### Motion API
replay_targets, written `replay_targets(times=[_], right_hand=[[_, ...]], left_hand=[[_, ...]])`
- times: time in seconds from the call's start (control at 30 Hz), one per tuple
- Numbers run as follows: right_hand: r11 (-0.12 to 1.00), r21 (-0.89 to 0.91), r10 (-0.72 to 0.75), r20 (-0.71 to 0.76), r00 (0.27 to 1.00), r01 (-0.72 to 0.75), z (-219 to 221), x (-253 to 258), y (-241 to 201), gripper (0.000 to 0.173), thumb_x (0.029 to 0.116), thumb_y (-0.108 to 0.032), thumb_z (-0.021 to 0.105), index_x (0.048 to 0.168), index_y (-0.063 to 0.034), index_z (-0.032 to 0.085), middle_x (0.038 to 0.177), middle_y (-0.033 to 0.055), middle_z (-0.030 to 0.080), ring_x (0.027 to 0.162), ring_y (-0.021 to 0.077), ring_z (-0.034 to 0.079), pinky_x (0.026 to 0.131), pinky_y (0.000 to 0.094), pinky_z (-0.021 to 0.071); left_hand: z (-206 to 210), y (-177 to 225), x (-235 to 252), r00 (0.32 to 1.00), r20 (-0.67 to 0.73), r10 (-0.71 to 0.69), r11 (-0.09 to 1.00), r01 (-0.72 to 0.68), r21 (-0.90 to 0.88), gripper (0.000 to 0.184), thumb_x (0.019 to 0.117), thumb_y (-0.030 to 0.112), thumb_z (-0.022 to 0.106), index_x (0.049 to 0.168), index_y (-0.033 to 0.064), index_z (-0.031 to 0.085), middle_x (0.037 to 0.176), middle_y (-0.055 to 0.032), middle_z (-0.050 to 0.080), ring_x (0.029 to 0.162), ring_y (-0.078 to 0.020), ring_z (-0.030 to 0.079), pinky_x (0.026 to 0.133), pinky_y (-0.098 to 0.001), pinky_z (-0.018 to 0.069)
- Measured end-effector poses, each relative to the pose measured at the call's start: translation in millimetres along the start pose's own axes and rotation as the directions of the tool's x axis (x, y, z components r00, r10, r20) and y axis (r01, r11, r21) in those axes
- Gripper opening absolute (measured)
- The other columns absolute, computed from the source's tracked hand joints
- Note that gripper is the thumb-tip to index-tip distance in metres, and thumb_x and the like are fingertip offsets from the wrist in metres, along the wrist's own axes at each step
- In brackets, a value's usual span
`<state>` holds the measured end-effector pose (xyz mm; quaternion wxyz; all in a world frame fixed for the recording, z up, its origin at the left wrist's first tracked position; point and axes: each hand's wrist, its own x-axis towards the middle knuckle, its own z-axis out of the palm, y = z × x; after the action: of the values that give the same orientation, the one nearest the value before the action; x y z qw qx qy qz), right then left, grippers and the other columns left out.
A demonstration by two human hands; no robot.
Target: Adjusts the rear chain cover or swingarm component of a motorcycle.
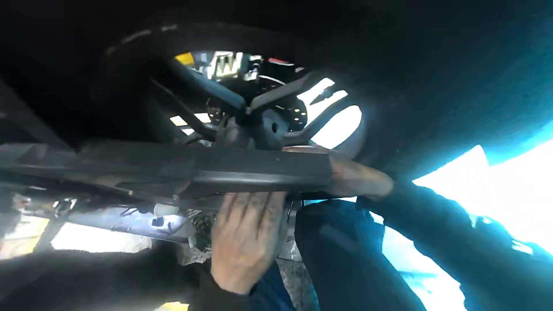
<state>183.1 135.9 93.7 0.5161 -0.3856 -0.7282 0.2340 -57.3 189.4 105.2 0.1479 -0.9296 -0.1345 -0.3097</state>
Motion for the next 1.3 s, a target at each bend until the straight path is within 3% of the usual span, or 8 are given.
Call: replay_targets(times=[0.17, 0.27, 0.5, 0.7, 0.9, 1.1, 1.23, 1.3], right_hand=[[0.999, -0.016, -0.036, -0.093, 0.995, 0.035, 9, 1, 11, 0.019, 0.1040, -0.009, 0.052, 0.106, 0.0023, 0.067, 0.094, 0.0064, 0.068, 0.090, 0.0043, 0.065, 0.084, 0.0218, 0.0545], [0.999, 0.016, -0.027, -0.150, 0.988, 0.030, 15, -1, 7, 0.019, 0.1030, -0.006, 0.053, 0.109, 0.0037, 0.068, 0.094, 0.0067, 0.070, 0.088, 0.0023, 0.066, 0.083, 0.0201, 0.0550], [0.963, 0.256, 0.085, 0.021, 0.996, -0.088, 1, -2, 13, 0.019, 0.1013, -0.003, 0.057, 0.113, 0.0025, 0.071, 0.095, 0.0023, 0.072, 0.086, -0.0003, 0.066, 0.080, 0.0181, 0.0560], [0.961, 0.276, 0.025, -0.040, 0.999, -0.013, 6, -2, 23, 0.018, 0.1014, -0.002, 0.057, 0.112, 0.0031, 0.070, 0.096, 0.0039, 0.071, 0.085, 0.0014, 0.066, 0.079, 0.0191, 0.0559], [0.984, 0.166, -0.054, -0.036, 0.998, 0.059, 2, -1, 23, 0.018, 0.0986, 0.001, 0.057, 0.109, 0.0056, 0.070, 0.104, 0.0077, 0.070, 0.096, 0.0042, 0.065, 0.089, 0.0213, 0.0543], [0.989, 0.146, 0.014, -0.019, 1.000, -0.011, 2, -4, 13, 0.017, 0.1022, -0.005, 0.055, 0.109, 0.0014, 0.070, 0.096, 0.0004, 0.070, 0.086, -0.0035, 0.064, 0.080, 0.0153, 0.0543], [0.993, 0.119, -0.003, -0.073, 0.997, 0.012, 4, -6, 13, 0.020, 0.1012, -0.004, 0.056, 0.112, 0.0041, 0.071, 0.105, 0.0044, 0.072, 0.097, -0.0012, 0.065, 0.091, 0.0181, 0.0540], [0.993, 0.116, 0.002, -0.139, 0.990, 0.015, 10, -10, 12, 0.020, 0.1008, -0.003, 0.055, 0.113, 0.0052, 0.070, 0.110, 0.0060, 0.070, 0.103, 0.0000, 0.064, 0.095, 0.0190, 0.0526]], left_hand=[[10, 4, 2, 0.999, 0.034, -0.033, 0.994, 0.029, 0.107, 0.040, 0.0962, 0.022, 0.067, 0.133, 0.0056, 0.064, 0.133, -0.0197, 0.065, 0.128, -0.0384, 0.059, 0.110, -0.0541, 0.0431], [13, 12, 4, 0.996, -0.010, -0.086, 0.991, 0.086, 0.100, 0.034, 0.0971, 0.015, 0.065, 0.129, 0.0024, 0.066, 0.131, -0.0223, 0.065, 0.128, -0.0421, 0.057, 0.109, -0.0556, 0.0438], [28, 16, 6, 0.982, -0.155, -0.109, 0.991, 0.120, 0.059, 0.028, 0.0932, 0.007, 0.070, 0.121, 0.0064, 0.072, 0.127, -0.0204, 0.067, 0.126, -0.0415, 0.057, 0.110, -0.0542, 0.0425], [34, 13, 7, 0.968, -0.223, -0.112, 0.994, 0.111, -0.019, 0.027, 0.0957, 0.007, 0.067, 0.122, 0.0100, 0.073, 0.129, -0.0166, 0.066, 0.128, -0.0337, 0.057, 0.111, -0.0472, 0.0425], [20, 21, 7, 0.980, -0.132, -0.146, 0.989, 0.144, -0.023, 0.029, 0.0940, 0.004, 0.066, 0.122, 0.0094, 0.074, 0.132, -0.0185, 0.066, 0.132, -0.0376, 0.055, 0.113, -0.0511, 0.0426], [-10, 39, -17, 0.975, -0.014, -0.223, 0.962, 0.218, -0.163, 0.040, 0.0974, 0.008, 0.061, 0.137, 0.0102, 0.064, 0.145, -0.0185, 0.058, 0.141, -0.0362, 0.049, 0.118, -0.0555, 0.0392], [-40, 80, -112, 0.873, 0.364, -0.325, 0.926, 0.372, -0.066, 0.039, 0.0962, 0.034, 0.062, 0.128, 0.0121, 0.071, 0.136, -0.0156, 0.065, 0.132, -0.0358, 0.057, 0.113, -0.0573, 0.0415], [-47, 76, -183, 0.639, 0.613, -0.465, 0.842, 0.532, 0.085, 0.063, 0.0977, 0.050, 0.056, 0.145, 0.0094, 0.058, 0.154, -0.0221, 0.048, 0.144, -0.0441, 0.042, 0.117, -0.0645, 0.0330]])
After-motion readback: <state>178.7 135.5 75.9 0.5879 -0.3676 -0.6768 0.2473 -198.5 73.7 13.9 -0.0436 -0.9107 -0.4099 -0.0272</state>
